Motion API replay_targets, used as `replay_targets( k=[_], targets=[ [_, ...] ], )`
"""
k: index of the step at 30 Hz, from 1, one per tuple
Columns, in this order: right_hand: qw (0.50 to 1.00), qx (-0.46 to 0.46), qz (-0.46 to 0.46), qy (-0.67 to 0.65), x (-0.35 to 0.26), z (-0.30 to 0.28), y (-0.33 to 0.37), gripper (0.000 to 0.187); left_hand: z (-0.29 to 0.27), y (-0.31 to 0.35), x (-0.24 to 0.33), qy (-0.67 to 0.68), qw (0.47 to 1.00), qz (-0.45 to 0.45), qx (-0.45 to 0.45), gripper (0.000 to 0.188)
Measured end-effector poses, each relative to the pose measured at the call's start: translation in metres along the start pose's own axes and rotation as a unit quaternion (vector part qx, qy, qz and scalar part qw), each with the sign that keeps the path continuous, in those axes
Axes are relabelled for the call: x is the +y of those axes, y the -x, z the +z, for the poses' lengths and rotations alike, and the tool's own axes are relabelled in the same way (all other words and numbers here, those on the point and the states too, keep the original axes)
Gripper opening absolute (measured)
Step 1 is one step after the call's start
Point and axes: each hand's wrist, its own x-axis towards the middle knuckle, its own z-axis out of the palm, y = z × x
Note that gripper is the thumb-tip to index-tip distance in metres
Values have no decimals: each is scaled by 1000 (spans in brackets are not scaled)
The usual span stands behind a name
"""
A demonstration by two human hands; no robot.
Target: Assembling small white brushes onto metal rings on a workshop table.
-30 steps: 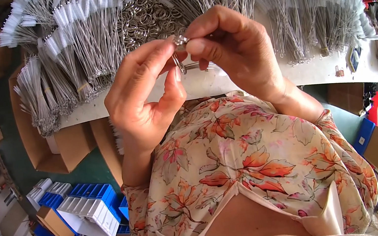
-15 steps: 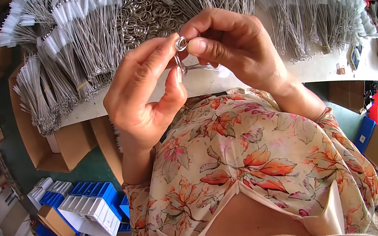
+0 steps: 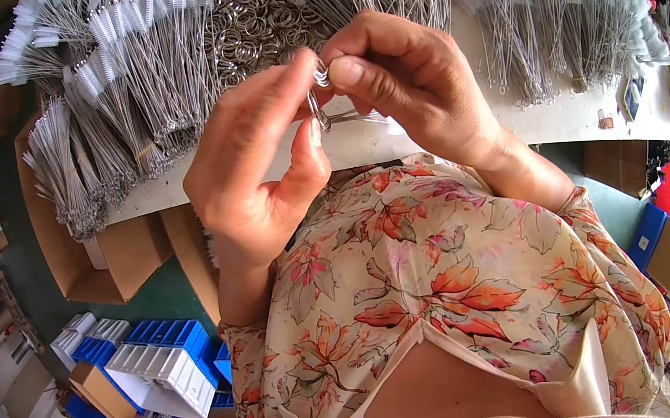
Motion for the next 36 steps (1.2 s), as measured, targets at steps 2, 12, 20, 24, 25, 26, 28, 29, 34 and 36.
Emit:
replay_targets(
  k=[2,12,20,24,25,26,28,29,34,36],
  targets=[
    [994,-29,73,-73,-1,-1,1,12,-3,-1,1,-16,1000,9,-13,37],
    [979,-45,86,-180,-8,-3,0,15,3,5,-1,68,995,-15,73,35],
    [983,-41,81,-161,-5,3,-2,15,-2,-1,-1,17,999,-2,47,34],
    [985,-44,55,-160,-4,4,-4,14,-2,-2,-2,20,999,-2,39,32],
    [985,-44,55,-160,-5,3,-5,14,-2,-1,-2,43,998,-16,46,31],
    [986,-54,66,-141,-8,0,-7,13,-3,-1,-2,67,996,-29,52,30],
    [987,-66,76,-123,-11,-4,-10,13,-4,-3,-1,98,993,-39,52,30],
    [988,-82,72,-112,-12,-6,-10,14,-5,-4,0,129,989,-47,51,29],
    [985,-123,87,-89,-13,-15,-15,17,-4,-6,0,123,991,-45,38,31],
    [976,-140,115,-123,-10,-18,-15,16,-4,-5,1,119,991,-56,37,31]
  ],
)
